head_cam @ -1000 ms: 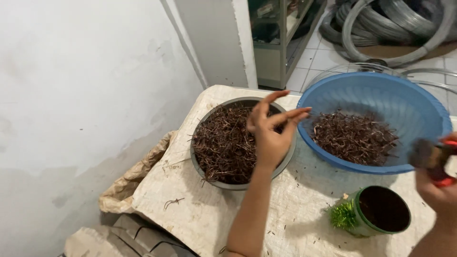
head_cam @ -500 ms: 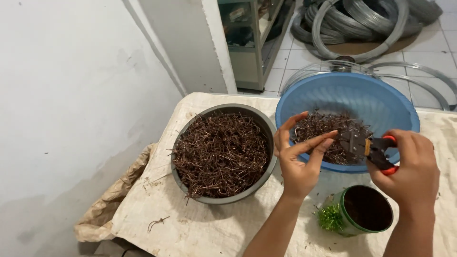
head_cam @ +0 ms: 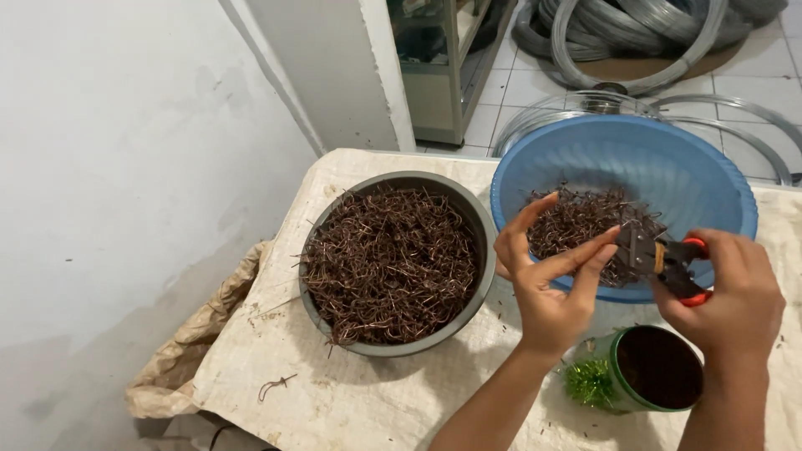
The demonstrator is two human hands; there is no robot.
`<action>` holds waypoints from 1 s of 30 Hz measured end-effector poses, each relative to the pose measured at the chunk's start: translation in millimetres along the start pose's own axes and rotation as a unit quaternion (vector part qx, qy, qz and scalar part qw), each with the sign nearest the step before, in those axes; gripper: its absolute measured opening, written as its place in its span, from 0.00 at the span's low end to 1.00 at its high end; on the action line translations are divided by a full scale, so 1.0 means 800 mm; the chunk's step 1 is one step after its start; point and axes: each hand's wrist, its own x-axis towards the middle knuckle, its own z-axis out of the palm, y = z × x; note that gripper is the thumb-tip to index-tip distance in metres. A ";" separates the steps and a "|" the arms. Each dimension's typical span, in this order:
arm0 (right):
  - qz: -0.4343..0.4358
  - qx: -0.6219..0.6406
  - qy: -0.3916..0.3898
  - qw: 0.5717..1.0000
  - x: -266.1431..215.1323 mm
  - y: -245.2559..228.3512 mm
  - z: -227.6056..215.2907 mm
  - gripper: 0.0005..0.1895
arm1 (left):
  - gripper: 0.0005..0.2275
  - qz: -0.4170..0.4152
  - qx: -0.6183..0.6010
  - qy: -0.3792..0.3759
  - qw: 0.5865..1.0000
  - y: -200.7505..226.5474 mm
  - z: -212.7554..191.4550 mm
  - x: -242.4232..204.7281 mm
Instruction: Trimming dried roots with wire cutters and sorting them into a bowl
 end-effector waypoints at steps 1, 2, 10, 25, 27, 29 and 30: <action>0.000 -0.001 -0.001 1.000 -0.001 -0.001 -0.001 0.31 | 0.08 -0.002 0.000 0.000 1.000 0.002 0.001 -0.002; -0.002 -0.013 -0.003 1.000 -0.001 -0.001 -0.002 0.29 | 0.08 -0.007 0.001 0.009 1.000 0.003 0.002 -0.002; -0.002 -0.053 -0.013 0.998 -0.005 0.030 0.011 0.26 | 0.07 0.021 0.022 0.045 0.999 -0.004 0.015 -0.008; -0.105 -0.273 -0.054 0.955 0.044 0.087 0.044 0.18 | 0.04 -0.001 0.219 0.100 0.971 -0.070 0.036 -0.002; -0.114 -0.303 -0.034 0.946 0.046 0.092 0.050 0.19 | 0.02 0.016 0.248 0.076 0.966 -0.072 0.034 0.000; -0.111 -0.310 -0.039 0.943 0.051 0.092 0.049 0.19 | 0.02 0.016 0.256 0.065 0.964 -0.072 0.032 0.002; -0.111 -0.316 -0.045 0.941 0.053 0.091 0.049 0.18 | 0.02 0.015 0.267 0.056 0.962 -0.072 0.030 0.002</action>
